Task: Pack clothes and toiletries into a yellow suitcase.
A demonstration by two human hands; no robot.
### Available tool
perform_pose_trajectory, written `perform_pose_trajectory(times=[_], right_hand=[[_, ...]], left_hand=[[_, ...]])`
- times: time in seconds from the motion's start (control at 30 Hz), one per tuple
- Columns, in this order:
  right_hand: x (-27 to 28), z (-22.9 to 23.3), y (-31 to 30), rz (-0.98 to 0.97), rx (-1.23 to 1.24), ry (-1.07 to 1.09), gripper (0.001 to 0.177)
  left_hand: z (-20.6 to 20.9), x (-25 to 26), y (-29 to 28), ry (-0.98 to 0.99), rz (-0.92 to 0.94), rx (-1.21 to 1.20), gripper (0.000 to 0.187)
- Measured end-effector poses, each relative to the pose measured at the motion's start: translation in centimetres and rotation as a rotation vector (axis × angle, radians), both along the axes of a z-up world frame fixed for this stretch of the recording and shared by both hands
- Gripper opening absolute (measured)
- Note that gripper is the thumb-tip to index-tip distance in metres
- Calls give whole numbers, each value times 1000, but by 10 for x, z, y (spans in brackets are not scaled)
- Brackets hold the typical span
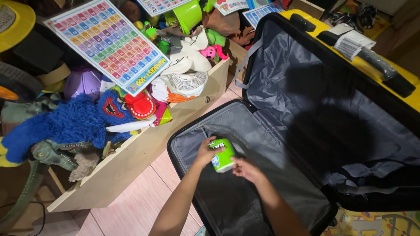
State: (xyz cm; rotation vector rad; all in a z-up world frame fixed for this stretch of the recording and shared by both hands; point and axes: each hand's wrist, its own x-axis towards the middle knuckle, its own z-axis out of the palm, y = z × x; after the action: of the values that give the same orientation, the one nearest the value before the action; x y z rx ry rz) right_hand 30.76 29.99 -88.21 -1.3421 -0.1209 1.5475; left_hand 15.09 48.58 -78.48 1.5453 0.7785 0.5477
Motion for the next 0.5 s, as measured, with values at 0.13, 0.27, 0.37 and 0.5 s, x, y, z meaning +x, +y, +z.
perform_pose_trajectory(times=[0.13, 0.27, 0.37, 0.5], right_hand=[[13, 69, 2, -156, -25, -129, 39], [14, 134, -1, -215, 31, -391, 41], [14, 153, -9, -253, 151, -323, 48], [8, 229, -28, -178, 116, -51, 62]], left_hand=[[-2, 4, 3, 113, 29, -373, 61], [9, 12, -7, 19, 48, -636, 58], [50, 21, -27, 22, 50, -766, 52], [106, 34, -52, -138, 16, -782, 45]])
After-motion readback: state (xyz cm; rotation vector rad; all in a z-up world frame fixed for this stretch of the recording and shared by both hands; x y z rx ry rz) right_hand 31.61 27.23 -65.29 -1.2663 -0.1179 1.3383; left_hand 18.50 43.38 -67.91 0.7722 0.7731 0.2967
